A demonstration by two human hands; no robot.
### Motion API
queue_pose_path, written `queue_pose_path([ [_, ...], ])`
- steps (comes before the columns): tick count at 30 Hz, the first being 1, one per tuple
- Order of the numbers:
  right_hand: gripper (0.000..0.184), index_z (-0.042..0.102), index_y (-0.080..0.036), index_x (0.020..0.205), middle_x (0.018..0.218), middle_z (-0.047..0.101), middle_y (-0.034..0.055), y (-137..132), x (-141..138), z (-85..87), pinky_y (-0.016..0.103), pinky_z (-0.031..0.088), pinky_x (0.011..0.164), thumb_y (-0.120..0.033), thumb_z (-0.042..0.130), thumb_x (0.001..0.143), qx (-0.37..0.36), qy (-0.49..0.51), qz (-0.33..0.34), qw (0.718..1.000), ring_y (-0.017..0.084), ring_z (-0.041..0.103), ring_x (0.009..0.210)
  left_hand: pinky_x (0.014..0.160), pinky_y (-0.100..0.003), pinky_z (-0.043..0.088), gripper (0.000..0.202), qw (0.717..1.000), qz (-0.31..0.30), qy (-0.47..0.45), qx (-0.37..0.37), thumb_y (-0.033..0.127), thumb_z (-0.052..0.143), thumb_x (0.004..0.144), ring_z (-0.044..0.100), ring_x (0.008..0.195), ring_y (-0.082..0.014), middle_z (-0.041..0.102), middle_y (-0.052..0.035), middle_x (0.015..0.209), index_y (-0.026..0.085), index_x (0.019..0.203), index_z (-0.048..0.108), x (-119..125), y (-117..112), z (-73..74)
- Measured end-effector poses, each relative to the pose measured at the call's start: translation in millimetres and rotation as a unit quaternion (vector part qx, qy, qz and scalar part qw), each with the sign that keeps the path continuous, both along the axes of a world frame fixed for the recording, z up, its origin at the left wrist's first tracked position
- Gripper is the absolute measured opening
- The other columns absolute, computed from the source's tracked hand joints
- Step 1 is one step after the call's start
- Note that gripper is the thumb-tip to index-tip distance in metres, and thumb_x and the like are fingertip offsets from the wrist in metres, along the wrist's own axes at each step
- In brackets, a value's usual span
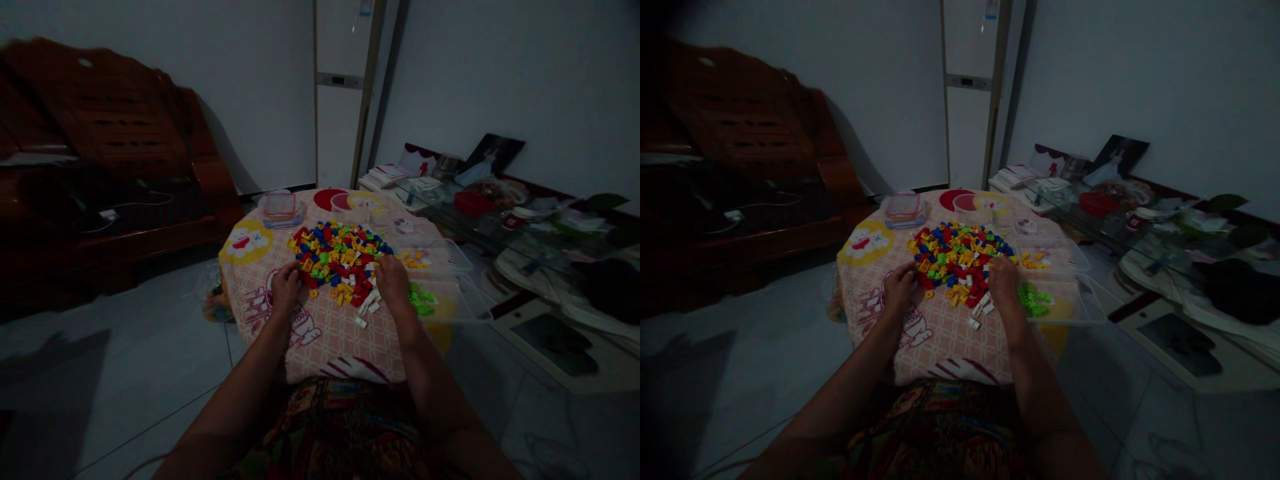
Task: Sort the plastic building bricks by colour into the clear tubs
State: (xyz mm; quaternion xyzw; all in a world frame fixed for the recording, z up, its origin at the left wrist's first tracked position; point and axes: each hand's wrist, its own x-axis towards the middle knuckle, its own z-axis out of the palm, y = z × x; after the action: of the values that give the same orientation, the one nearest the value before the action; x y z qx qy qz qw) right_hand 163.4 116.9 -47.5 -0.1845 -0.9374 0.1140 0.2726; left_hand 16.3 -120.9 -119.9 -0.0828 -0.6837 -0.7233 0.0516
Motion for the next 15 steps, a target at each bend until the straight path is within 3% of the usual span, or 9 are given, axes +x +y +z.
queue_pose_path([
  [5,0.032,0.075,-0.014,0.101,0.099,0.070,0.0147,57,5,16.2,0.037,0.046,0.090,-0.011,0.048,0.082,-0.023,0.034,-0.098,0.994,0.026,0.061,0.094,0.103,-0.043,0.053,0.034,1.000,-0.004,0.000,0.004,0.029,0.059,0.074,0.070,0.108,-0.0258,0.076,-0.0104,0.109,0.018,0.101,0.076,0,0,0.5],
  [8,0.035,0.074,-0.012,0.103,0.101,0.071,0.0158,75,9,20.6,0.039,0.046,0.091,-0.010,0.048,0.080,-0.038,0.041,-0.131,0.990,0.027,0.062,0.094,0.102,-0.043,0.053,0.035,1.000,-0.001,-0.002,0.001,0.030,0.059,0.074,0.070,0.107,-0.0256,0.077,-0.0098,0.108,0.018,0.102,0.076,-1,0,-1.2],
  [11,0.034,0.073,-0.011,0.109,0.108,0.070,0.0183,61,10,19.0,0.039,0.046,0.092,-0.013,0.048,0.086,-0.033,0.034,-0.119,0.992,0.028,0.062,0.099,0.102,-0.042,0.053,0.036,1.000,-0.008,-0.005,0.004,0.031,0.059,0.075,0.070,0.109,-0.0254,0.076,-0.0099,0.111,0.018,0.104,0.075,-1,1,-3.0],
  [15,0.030,0.074,-0.016,0.107,0.107,0.071,0.0139,6,4,9.2,0.037,0.046,0.093,-0.015,0.048,0.092,-0.016,-0.002,0.016,1.000,0.026,0.061,0.102,0.102,-0.042,0.053,0.037,1.000,-0.015,-0.010,0.010,0.032,0.059,0.076,0.069,0.111,-0.0259,0.075,-0.0108,0.115,0.018,0.106,0.075,1,0,-1.8],
])
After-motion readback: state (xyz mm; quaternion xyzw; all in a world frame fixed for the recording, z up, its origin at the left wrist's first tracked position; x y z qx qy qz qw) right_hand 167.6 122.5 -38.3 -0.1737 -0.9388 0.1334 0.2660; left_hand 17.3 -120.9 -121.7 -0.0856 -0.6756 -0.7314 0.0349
